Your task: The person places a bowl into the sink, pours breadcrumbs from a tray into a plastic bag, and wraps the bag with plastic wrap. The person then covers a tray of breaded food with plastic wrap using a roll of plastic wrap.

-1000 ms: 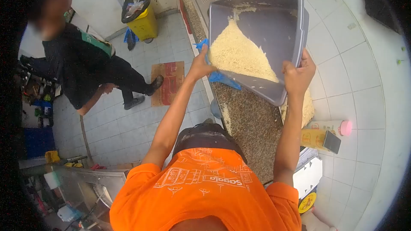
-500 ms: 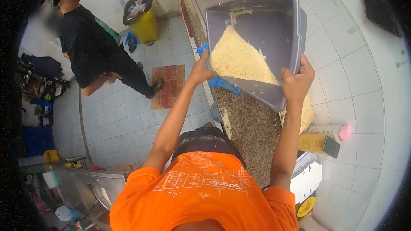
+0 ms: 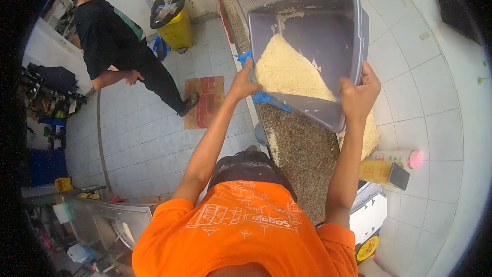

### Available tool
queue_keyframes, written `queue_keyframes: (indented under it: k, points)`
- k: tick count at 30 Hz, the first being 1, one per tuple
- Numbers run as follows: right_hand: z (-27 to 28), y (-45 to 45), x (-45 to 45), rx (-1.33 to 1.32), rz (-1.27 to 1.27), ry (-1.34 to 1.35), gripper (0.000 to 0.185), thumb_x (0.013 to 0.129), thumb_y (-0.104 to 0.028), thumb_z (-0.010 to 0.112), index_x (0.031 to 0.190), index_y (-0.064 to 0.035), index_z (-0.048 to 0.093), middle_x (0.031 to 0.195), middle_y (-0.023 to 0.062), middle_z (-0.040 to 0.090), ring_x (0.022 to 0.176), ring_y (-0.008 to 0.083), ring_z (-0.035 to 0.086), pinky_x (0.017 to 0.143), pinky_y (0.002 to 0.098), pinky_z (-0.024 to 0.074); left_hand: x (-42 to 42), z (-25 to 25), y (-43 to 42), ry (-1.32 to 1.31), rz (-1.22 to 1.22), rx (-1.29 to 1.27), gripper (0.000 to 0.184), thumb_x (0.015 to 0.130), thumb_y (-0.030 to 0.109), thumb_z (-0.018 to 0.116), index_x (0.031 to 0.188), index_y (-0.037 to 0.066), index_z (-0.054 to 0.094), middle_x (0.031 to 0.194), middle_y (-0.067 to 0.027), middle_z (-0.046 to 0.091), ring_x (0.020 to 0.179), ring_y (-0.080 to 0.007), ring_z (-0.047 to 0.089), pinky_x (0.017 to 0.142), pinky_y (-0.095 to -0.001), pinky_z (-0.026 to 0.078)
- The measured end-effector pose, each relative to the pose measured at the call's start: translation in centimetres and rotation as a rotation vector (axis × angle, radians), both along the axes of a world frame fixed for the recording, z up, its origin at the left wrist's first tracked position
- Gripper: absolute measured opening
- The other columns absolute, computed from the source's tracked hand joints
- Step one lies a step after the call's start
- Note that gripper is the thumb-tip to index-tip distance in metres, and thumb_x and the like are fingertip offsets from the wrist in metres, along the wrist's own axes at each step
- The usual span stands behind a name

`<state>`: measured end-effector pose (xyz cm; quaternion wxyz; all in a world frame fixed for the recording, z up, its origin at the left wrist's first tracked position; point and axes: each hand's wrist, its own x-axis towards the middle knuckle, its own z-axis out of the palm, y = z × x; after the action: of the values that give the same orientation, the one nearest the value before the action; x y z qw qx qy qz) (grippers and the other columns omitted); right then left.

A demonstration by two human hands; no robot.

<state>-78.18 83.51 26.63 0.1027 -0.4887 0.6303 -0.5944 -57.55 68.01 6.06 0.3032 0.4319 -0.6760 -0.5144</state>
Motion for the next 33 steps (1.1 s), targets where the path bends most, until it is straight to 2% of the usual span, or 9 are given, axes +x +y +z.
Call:
queue_keyframes:
  k: [2, 5, 12, 15, 17, 18, 20, 26, 33]
  points:
    - [0.1, -0.2, 0.4, -0.016, -0.044, -0.027, 0.038, 0.063, 0.007, 0.052, 0.099, 0.006, 0.066, 0.071, 0.0025, 0.06, 0.056, 0.007, 0.051, 0.051, 0.0218, 0.0392, -0.2, 0.3, 0.1, 0.026, 0.014, -0.017, 0.105, 0.063, 0.0, 0.074, 0.149, -0.007, 0.015, 0.134, -0.0242, 0.053, 0.062, -0.0181, 0.065, 0.049, -0.0301, 0.052]
    - [-0.2, 0.1, 0.1, -0.027, -0.043, 0.017, 0.039, 0.063, 0.007, 0.052, 0.099, 0.006, 0.066, 0.069, 0.0025, 0.059, 0.055, 0.0068, 0.05, 0.051, 0.0219, 0.0388, -0.3, -0.4, 0.1, 0.053, 0.044, -0.11, 0.105, 0.063, 0.001, 0.075, 0.149, -0.007, 0.016, 0.125, -0.0252, 0.058, 0.061, -0.0181, 0.065, 0.048, -0.0306, 0.052]
    - [-0.6, -0.2, 0.1, -0.018, -0.033, 0.063, 0.04, 0.064, 0.006, 0.052, 0.101, 0.0057, 0.066, 0.066, 0.0019, 0.057, 0.053, 0.0061, 0.047, 0.05, 0.0227, 0.0371, -0.2, -0.1, 0.1, 0.017, 0.042, -0.079, 0.105, 0.063, 0.001, 0.075, 0.149, -0.008, 0.016, 0.109, -0.0241, 0.064, 0.057, -0.0183, 0.064, 0.047, -0.0301, 0.051]
    - [0.0, 0.0, 0.7, -0.022, -0.084, -0.02, 0.039, 0.064, 0.005, 0.052, 0.101, 0.0064, 0.065, 0.068, 0.0017, 0.057, 0.055, 0.0064, 0.047, 0.051, 0.0227, 0.0376, -0.3, 0.3, 0.2, 0.01, 0.022, -0.077, 0.104, 0.063, 0.0, 0.074, 0.148, -0.009, 0.016, 0.102, -0.0225, 0.065, 0.056, -0.0179, 0.063, 0.046, -0.0291, 0.05]
    - [-0.8, -0.2, 0.0, -0.009, -0.035, 0.046, 0.039, 0.065, 0.005, 0.052, 0.101, 0.0074, 0.065, 0.072, 0.0026, 0.06, 0.059, 0.007, 0.049, 0.054, 0.0221, 0.0389, 0.1, 0.5, 0.0, 0.043, -0.015, 0.023, 0.105, 0.06, 0.005, 0.076, 0.146, -0.012, 0.018, 0.154, -0.0207, 0.027, 0.064, -0.0215, 0.068, 0.05, -0.0322, 0.054]
    - [-0.4, -0.4, 0.2, -0.008, -0.03, 0.049, 0.039, 0.065, 0.005, 0.052, 0.101, 0.0074, 0.065, 0.072, 0.0026, 0.06, 0.059, 0.007, 0.049, 0.054, 0.0221, 0.0389, 0.0, 0.3, 0.0, 0.046, -0.01, 0.024, 0.105, 0.06, 0.005, 0.076, 0.146, -0.012, 0.018, 0.154, -0.0207, 0.027, 0.064, -0.0215, 0.068, 0.05, -0.0322, 0.054]
    - [0.5, -0.2, 0.7, 0.0, -0.017, 0.004, 0.041, 0.066, 0.005, 0.051, 0.104, 0.0075, 0.065, 0.078, 0.004, 0.063, 0.063, 0.0074, 0.052, 0.058, 0.0214, 0.0405, -0.2, 0.0, 0.1, 0.012, 0.017, -0.078, 0.104, 0.063, 0.002, 0.075, 0.148, -0.008, 0.017, 0.098, -0.0213, 0.066, 0.055, -0.0173, 0.063, 0.046, -0.0293, 0.05]
    - [0.5, 0.4, 0.8, 0.049, -0.017, 0.015, 0.044, 0.066, 0.006, 0.052, 0.108, 0.0075, 0.064, 0.086, 0.0066, 0.065, 0.071, 0.0092, 0.057, 0.067, 0.023, 0.0453, -0.4, 0.0, 0.2, 0.031, 0.023, -0.066, 0.104, 0.063, 0.002, 0.074, 0.148, -0.008, 0.016, 0.098, -0.0204, 0.066, 0.055, -0.017, 0.063, 0.046, -0.0291, 0.05]
    - [-0.1, 0.1, 0.6, -0.036, -0.011, 0.016, 0.044, 0.066, 0.006, 0.05, 0.107, 0.0069, 0.065, 0.085, 0.0064, 0.065, 0.072, 0.009, 0.056, 0.068, 0.0227, 0.0448, -0.4, -0.2, -0.1, 0.029, 0.034, -0.068, 0.103, 0.063, 0.0, 0.073, 0.149, -0.007, 0.016, 0.092, -0.0188, 0.066, 0.055, -0.0164, 0.062, 0.047, -0.0286, 0.05]
